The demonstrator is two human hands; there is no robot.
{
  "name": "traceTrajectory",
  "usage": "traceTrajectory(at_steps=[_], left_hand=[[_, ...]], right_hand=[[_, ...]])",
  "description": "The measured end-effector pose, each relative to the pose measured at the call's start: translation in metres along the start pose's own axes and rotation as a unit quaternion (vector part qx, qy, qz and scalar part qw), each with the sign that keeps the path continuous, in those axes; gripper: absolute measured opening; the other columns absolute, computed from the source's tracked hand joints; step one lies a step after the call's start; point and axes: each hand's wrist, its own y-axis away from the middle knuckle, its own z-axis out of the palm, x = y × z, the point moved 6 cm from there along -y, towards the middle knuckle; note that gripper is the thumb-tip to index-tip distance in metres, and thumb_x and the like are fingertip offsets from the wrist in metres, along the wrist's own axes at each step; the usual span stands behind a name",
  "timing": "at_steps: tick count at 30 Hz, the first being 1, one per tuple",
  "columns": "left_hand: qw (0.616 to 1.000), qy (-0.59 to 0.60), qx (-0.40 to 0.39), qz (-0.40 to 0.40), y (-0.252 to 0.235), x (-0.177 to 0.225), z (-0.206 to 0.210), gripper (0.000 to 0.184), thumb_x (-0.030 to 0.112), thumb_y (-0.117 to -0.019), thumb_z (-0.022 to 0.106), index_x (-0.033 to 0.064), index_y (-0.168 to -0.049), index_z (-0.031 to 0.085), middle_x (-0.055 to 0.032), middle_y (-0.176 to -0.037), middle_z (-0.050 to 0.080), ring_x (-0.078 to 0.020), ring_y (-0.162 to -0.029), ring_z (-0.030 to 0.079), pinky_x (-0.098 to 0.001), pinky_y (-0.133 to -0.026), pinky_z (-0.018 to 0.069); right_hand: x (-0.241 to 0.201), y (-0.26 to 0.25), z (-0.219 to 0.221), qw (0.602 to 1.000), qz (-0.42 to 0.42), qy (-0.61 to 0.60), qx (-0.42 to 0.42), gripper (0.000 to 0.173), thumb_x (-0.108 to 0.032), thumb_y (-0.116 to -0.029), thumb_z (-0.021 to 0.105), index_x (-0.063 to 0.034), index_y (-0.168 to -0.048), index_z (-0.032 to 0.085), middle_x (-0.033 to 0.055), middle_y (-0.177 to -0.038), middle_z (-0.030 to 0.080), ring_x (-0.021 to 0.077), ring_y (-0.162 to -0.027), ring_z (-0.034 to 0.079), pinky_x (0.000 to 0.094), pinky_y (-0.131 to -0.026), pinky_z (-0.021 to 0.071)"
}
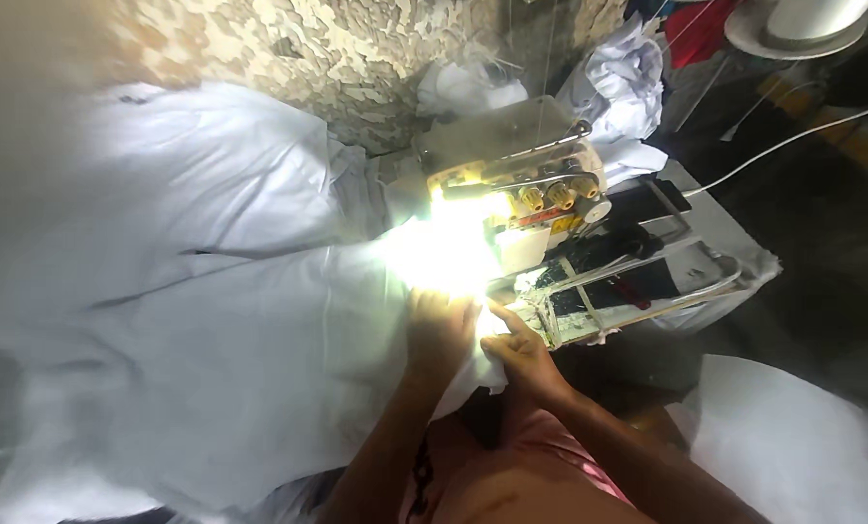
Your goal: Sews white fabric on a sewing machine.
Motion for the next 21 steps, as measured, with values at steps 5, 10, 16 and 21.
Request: traceTrajectory(at_steps=[5, 10, 16, 21], left_hand=[[0.999, -0.013, 0.024, 0.022, 0.0, -0.001, 0.002, 0.022, 0.02, -0.0954, 0.065, 0.0058, -0.105, 0.079, -0.0183, -0.097, 0.073, -0.036, -0.09, 0.069, -0.0523, -0.086, 0.05], [0.999, -0.007, 0.025, 0.023, -0.003, -0.007, 0.006, 0.023, 0.02, -0.0956, 0.064, 0.0039, -0.102, 0.079, -0.0186, -0.095, 0.072, -0.0365, -0.09, 0.068, -0.0534, -0.089, 0.0493], [0.999, 0.028, -0.001, 0.033, -0.016, -0.027, 0.012, 0.024, 0.021, -0.0939, 0.067, 0.0022, -0.102, 0.079, -0.0205, -0.092, 0.072, -0.0405, -0.091, 0.069, -0.0616, -0.1, 0.0442], [0.997, 0.008, 0.008, 0.076, 0.007, -0.026, 0.019, 0.043, 0.037, -0.0993, 0.061, -0.0014, -0.117, 0.071, -0.0254, -0.116, 0.07, -0.0509, -0.124, 0.059, -0.0732, -0.114, 0.0259]], right_hand=[[0.006, -0.002, -0.001, 1.0, 0.017, -0.007, 0.023, 0.045, 0.001, -0.0988, 0.058, 0.0002, -0.142, 0.048, -0.0011, -0.069, 0.067, 0.0017, -0.063, 0.064, 0.0195, -0.066, 0.0543], [0.007, -0.01, -0.003, 0.999, 0.018, 0.006, 0.045, 0.037, -0.001, -0.0993, 0.059, 0.0003, -0.136, 0.053, 0.0006, -0.071, 0.068, 0.0035, -0.064, 0.065, 0.0213, -0.067, 0.0553], [0.008, -0.021, -0.003, 0.998, 0.027, 0.049, 0.033, 0.017, -0.006, -0.1016, 0.059, -0.0014, -0.117, 0.064, 0.0023, -0.077, 0.069, 0.0056, -0.066, 0.063, 0.0242, -0.066, 0.0544], [0.034, 0.002, -0.005, 0.992, 0.092, 0.051, -0.066, 0.009, -0.005, -0.1021, 0.057, -0.0009, -0.102, 0.066, 0.0004, -0.078, 0.067, 0.0033, -0.067, 0.062, 0.0216, -0.065, 0.0531]])
